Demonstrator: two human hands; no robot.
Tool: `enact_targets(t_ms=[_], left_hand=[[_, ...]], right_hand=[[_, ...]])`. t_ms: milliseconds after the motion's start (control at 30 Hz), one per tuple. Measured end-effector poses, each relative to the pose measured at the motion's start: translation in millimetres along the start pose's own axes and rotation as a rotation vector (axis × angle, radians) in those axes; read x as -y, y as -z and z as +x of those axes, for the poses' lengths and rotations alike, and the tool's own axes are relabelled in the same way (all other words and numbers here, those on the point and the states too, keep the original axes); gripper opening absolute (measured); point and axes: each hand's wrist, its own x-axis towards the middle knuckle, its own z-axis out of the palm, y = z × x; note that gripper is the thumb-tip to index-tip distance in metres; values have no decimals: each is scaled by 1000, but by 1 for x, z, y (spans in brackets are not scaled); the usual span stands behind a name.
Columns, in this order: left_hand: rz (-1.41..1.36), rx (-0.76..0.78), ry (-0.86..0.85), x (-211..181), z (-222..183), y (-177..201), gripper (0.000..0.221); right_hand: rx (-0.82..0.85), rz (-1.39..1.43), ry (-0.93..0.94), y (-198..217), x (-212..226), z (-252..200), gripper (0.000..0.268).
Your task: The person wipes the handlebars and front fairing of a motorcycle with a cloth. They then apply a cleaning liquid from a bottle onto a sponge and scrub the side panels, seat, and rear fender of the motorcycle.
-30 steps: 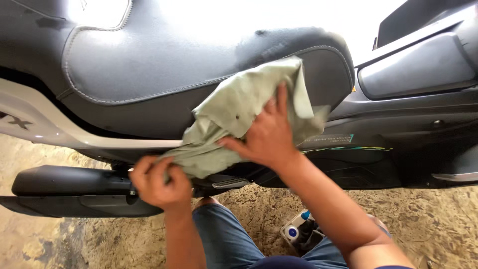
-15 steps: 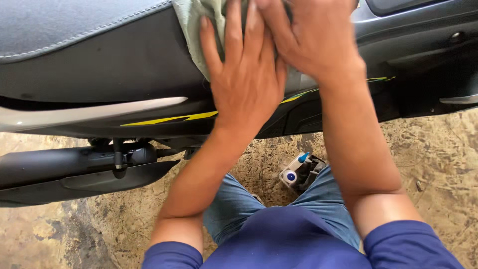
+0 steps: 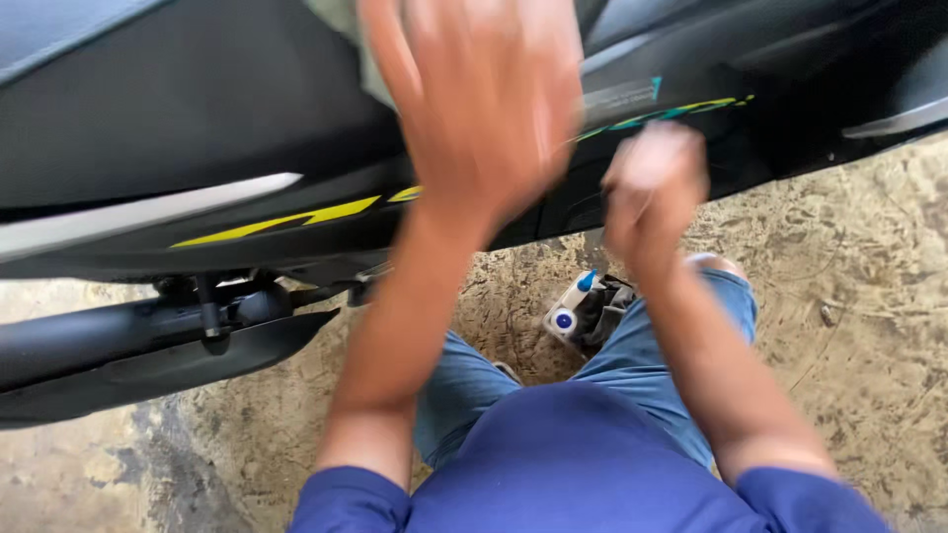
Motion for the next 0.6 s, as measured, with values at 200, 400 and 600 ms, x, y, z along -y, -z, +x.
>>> enact_targets(t_ms=[200,400,600], left_hand=[[-487,402,72,-74,-125,-2,31],[-540,525,251,-85,-191,2,37],[-407,640,357,-90,-221,20,34]], right_hand=[[1214,-466,-898,10,-80,-250,23],[1689,-574,-983,-6,-145,-338,26],[1638,-560,-794,-44,-141,-363,25]])
